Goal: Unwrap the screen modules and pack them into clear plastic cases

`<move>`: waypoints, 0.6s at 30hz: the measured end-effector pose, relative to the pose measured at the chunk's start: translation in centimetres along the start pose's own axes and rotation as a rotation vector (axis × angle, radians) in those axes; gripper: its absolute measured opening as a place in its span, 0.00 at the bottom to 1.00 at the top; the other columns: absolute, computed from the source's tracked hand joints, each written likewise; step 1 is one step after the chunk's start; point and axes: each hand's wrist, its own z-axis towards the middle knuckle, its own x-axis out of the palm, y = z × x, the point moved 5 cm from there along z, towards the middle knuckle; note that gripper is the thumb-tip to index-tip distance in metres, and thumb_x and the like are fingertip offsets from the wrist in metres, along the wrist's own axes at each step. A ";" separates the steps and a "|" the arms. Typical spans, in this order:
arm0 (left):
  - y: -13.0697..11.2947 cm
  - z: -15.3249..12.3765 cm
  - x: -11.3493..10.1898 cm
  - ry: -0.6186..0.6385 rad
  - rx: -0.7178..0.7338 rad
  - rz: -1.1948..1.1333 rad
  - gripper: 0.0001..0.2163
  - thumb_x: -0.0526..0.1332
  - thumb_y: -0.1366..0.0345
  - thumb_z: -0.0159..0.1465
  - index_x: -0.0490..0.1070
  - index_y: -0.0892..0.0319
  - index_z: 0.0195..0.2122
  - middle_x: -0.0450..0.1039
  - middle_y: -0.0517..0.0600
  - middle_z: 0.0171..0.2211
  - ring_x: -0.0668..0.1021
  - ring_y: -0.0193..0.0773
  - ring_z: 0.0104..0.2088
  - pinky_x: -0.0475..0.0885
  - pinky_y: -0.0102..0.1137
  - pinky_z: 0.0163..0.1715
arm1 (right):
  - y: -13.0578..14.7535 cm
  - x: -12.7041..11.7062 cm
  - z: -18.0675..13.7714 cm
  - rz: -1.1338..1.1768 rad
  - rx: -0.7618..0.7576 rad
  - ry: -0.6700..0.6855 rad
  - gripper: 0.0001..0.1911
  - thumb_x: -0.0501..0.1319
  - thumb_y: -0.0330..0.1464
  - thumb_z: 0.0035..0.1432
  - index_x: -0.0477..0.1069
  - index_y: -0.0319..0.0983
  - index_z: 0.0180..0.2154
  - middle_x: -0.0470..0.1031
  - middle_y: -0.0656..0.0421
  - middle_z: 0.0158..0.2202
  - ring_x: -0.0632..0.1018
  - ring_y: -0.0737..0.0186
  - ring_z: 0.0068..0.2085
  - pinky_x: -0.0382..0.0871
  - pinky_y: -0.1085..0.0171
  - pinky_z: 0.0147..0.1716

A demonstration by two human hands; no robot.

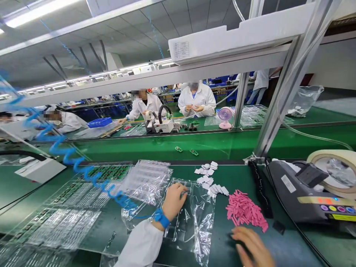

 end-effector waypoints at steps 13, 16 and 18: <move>2.6 3.8 1.9 0.036 -0.048 -0.131 0.11 0.57 0.61 0.62 0.70 0.62 0.41 0.72 0.51 0.42 0.75 0.40 0.42 0.71 0.42 0.43 | 5.5 6.0 3.6 0.060 -0.036 0.554 0.22 0.56 0.40 0.56 0.65 0.42 0.52 0.71 0.53 0.54 0.71 0.52 0.54 0.54 0.47 0.57; 3.9 5.0 0.0 0.025 -0.102 -0.333 0.13 0.55 0.57 0.63 0.69 0.63 0.37 0.73 0.49 0.36 0.76 0.38 0.37 0.72 0.37 0.38 | 5.7 6.2 3.8 0.068 -0.018 0.514 0.22 0.57 0.39 0.55 0.66 0.42 0.52 0.71 0.53 0.53 0.72 0.52 0.54 0.53 0.45 0.57; 4.5 5.4 -1.3 0.014 -0.153 -0.457 0.15 0.55 0.53 0.62 0.67 0.61 0.33 0.73 0.49 0.34 0.76 0.38 0.36 0.72 0.36 0.35 | 6.0 6.1 4.0 0.071 -0.013 0.469 0.21 0.59 0.38 0.53 0.68 0.42 0.50 0.73 0.54 0.51 0.73 0.52 0.52 0.54 0.45 0.57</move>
